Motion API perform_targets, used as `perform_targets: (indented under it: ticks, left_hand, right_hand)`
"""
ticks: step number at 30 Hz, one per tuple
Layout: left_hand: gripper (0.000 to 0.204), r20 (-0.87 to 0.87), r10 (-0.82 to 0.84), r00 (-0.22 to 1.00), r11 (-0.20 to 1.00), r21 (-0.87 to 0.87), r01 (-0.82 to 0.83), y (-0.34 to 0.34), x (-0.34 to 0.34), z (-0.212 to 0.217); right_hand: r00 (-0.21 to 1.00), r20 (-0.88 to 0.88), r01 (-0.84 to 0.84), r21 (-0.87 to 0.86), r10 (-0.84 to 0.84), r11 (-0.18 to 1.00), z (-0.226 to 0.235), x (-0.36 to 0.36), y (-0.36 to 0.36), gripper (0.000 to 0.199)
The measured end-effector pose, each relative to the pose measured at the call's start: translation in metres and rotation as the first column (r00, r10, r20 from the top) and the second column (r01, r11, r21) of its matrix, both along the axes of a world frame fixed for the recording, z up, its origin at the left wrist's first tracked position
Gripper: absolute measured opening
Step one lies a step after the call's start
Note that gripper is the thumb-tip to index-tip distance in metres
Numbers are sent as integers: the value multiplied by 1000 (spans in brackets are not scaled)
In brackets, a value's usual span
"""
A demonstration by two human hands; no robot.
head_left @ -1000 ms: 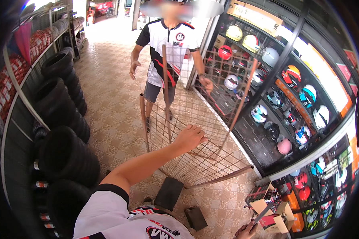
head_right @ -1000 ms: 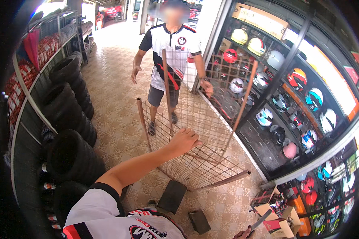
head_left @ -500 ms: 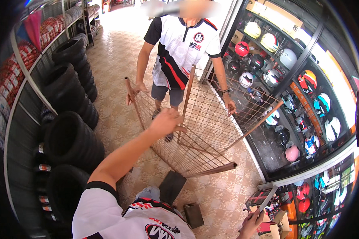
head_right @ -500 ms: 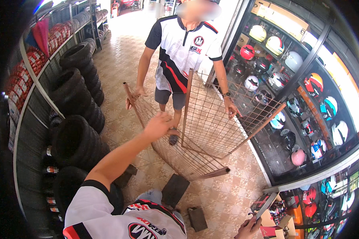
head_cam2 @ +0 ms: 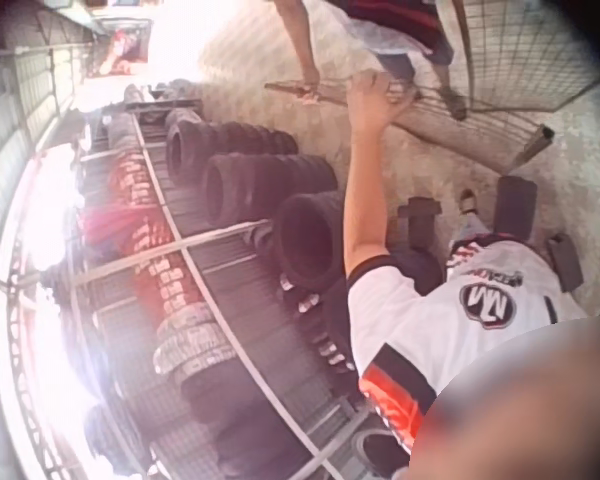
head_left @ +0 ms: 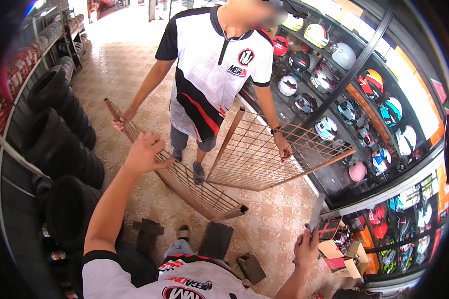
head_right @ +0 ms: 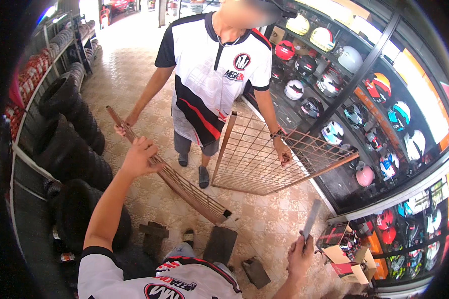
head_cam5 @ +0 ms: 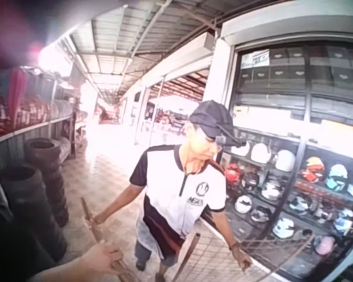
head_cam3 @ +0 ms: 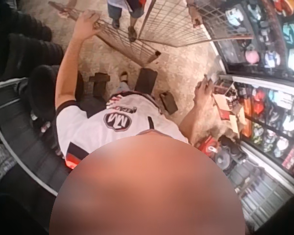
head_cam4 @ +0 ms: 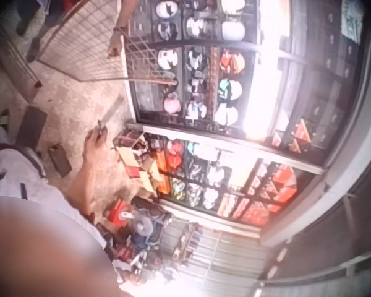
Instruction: The person uses an angle grinder to cut a metal grid frame, then positions the grid upright and uses a metal bar to bend and align its edges. A coworker assists by holding the grid steady during the bending process.
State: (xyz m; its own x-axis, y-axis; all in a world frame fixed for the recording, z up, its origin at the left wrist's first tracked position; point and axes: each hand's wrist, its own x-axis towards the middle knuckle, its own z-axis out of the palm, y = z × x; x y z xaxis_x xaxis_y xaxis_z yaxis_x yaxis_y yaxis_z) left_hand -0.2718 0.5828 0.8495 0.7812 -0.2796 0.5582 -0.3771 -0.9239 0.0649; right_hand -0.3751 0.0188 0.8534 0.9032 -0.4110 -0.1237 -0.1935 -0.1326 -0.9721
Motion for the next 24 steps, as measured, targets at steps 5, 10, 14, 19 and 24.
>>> perform_targets:
  ticks: [5,10,14,19,24]
  left_hand:
    - [44,-63,-1,998,995,-99,-5,62,41,-12]
    - [35,-96,113,989,947,-291,-137,119,73,-10]
    - [48,-152,190,970,914,-332,-231,132,73,8]
    - [52,-171,407,897,643,-644,-414,75,-18,83]
    - [62,-249,-577,778,565,-810,160,-143,-48,36]
  right_hand:
    - [989,94,-116,24,113,993,13,63,64,25]
    - [983,92,-151,-83,158,985,15,99,96,26]
    - [972,98,-194,-182,214,964,13,126,101,26]
    - [976,34,-203,-240,217,949,23,139,81,25]
    - [953,23,-286,-251,301,925,46,145,45,25]
